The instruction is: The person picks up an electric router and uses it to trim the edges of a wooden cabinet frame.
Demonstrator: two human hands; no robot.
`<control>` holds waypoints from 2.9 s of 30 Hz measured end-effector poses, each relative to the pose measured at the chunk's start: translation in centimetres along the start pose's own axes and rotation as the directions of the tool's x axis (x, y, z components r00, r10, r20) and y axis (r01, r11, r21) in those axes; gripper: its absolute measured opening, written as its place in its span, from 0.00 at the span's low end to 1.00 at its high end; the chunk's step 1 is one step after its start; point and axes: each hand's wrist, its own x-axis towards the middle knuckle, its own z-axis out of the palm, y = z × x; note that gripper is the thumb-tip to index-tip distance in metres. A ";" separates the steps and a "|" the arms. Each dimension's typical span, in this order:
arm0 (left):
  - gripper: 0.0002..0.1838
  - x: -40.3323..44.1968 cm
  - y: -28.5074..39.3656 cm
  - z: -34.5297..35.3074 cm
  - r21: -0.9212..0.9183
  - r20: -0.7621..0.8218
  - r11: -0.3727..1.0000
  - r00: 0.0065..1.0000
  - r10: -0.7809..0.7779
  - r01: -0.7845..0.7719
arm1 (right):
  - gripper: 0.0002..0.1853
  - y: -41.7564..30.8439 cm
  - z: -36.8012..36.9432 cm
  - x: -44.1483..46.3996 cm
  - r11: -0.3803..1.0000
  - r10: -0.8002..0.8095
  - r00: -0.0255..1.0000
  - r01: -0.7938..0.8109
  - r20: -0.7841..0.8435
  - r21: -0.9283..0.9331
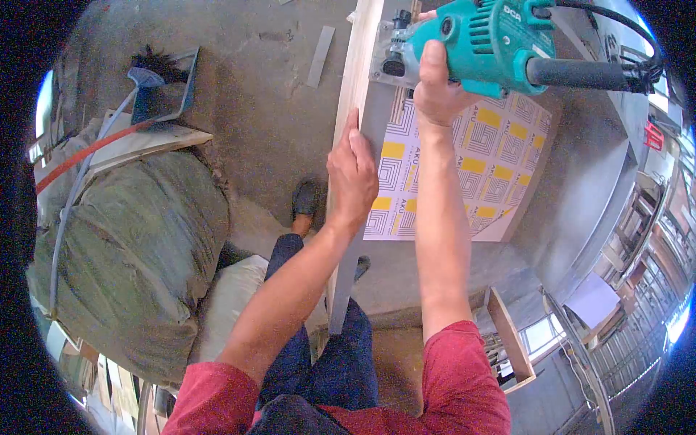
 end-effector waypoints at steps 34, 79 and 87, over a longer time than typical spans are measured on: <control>0.31 -0.5 1.8 0.9 0.242 -0.039 0.944 0.970 0.242 -0.225 | 0.20 -0.8 -11.9 3.5 0.882 0.467 0.883 -0.469 -0.057 -0.048; 0.11 -16.9 -11.1 -41.5 0.562 0.626 0.788 0.495 -0.603 0.250 | 0.40 -72.7 -28.9 -38.2 -0.068 0.801 0.327 -0.782 -0.501 -0.620; 0.17 -17.5 -1.8 -36.6 0.510 0.585 0.853 0.683 -0.437 0.110 | 0.38 -78.8 -29.1 -39.6 -0.029 0.669 0.392 -0.836 -0.632 -0.548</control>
